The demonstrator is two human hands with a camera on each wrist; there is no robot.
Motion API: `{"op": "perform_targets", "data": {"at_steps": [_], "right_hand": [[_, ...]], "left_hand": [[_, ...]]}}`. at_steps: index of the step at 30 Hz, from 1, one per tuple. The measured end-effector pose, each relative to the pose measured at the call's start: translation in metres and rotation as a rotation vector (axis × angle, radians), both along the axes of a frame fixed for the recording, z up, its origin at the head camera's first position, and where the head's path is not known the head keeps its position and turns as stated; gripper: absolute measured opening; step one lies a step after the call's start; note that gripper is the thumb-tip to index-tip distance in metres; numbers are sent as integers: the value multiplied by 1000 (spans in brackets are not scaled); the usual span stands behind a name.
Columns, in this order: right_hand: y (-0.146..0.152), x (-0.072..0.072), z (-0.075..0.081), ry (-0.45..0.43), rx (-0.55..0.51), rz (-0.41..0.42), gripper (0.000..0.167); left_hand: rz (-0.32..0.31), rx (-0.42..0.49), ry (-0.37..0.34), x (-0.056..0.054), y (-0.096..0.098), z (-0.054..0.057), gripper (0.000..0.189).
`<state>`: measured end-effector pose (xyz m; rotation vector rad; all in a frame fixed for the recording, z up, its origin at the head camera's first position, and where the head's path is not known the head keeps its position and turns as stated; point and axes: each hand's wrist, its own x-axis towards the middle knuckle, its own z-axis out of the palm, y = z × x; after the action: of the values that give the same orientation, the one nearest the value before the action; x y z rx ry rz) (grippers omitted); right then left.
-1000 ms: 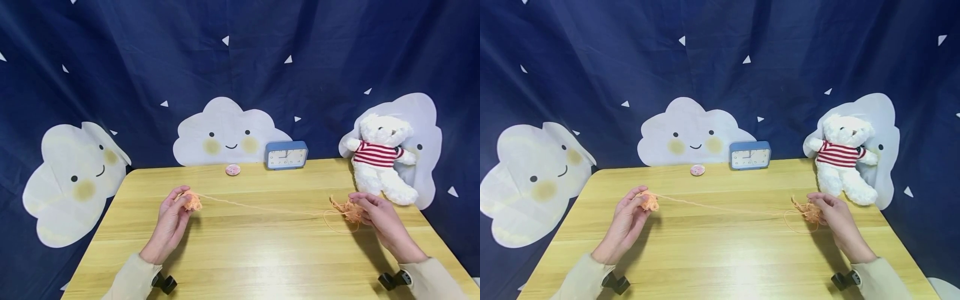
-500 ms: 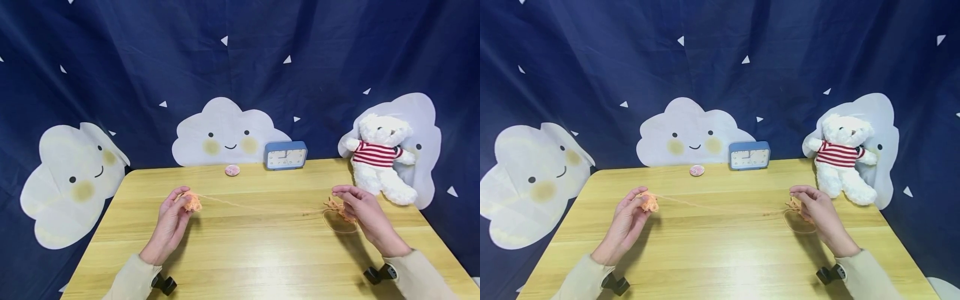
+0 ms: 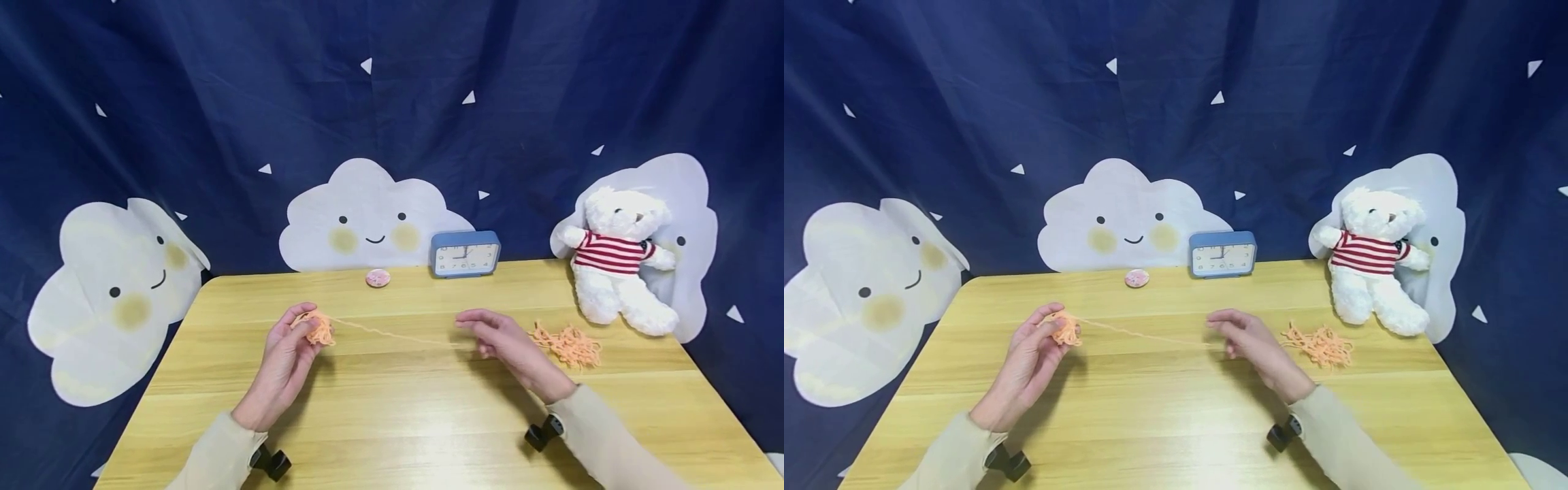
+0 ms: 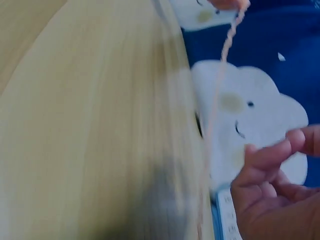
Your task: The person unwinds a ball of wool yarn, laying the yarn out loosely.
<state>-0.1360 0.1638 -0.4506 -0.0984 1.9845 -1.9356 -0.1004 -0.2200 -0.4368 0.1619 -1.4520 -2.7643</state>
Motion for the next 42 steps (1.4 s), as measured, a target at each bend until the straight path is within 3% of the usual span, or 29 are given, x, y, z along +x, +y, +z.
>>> {"op": "perform_targets", "data": {"at_steps": [4,12,18,24,31,36,42], "right_hand": [[-31,-3,-2,0,-12,134,48],[-78,-13,3,-8,-80,294,49],[-100,-10,4,3,-68,340,35],[-95,-6,9,42,-62,284,22],[-64,-9,13,38,-94,92,23],[-35,-10,19,33,-126,-36,12],[-5,-8,25,55,-138,-143,11]], "left_hand": [[-3,-5,0,0,1,2,24],[-12,-13,-9,-2,3,2,25],[-8,-11,-19,-3,8,3,28],[13,-5,-33,-3,7,2,33],[10,-19,-22,-2,3,0,34],[10,-38,-32,-2,1,0,30],[6,-28,-16,-1,-1,-1,30]]}}
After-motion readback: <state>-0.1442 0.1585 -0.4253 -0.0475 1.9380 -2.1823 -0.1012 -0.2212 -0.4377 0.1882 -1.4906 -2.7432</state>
